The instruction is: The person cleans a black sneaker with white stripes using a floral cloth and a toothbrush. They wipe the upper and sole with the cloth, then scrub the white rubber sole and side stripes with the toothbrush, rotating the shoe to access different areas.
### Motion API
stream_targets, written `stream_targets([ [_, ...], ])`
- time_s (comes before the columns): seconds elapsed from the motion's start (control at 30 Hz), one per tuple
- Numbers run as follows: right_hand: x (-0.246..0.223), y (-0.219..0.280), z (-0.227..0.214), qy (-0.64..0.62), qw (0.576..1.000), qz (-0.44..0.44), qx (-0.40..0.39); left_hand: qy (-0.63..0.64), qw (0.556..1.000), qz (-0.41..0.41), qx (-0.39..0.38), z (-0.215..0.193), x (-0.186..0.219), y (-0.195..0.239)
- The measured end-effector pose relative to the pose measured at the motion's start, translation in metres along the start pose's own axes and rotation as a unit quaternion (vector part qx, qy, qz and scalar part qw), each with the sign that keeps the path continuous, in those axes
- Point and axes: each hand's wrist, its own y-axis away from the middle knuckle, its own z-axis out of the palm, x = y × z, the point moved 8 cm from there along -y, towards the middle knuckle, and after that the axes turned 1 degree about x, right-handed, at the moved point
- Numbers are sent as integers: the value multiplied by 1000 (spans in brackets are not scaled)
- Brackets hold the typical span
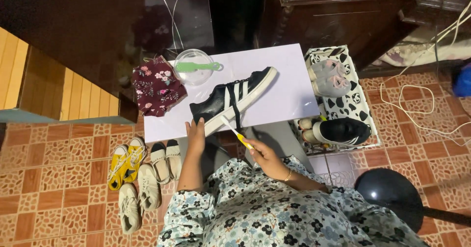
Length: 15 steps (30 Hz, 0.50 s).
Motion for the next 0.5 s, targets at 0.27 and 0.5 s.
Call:
stream_targets([
  [0.27,-34,3,5,-53,999,-9,9,3,1000,2,4,-1,16,6],
  [0.5,-12,-1,2,-62,998,-3,13,9,1000,-11,3,-5,19,8],
])
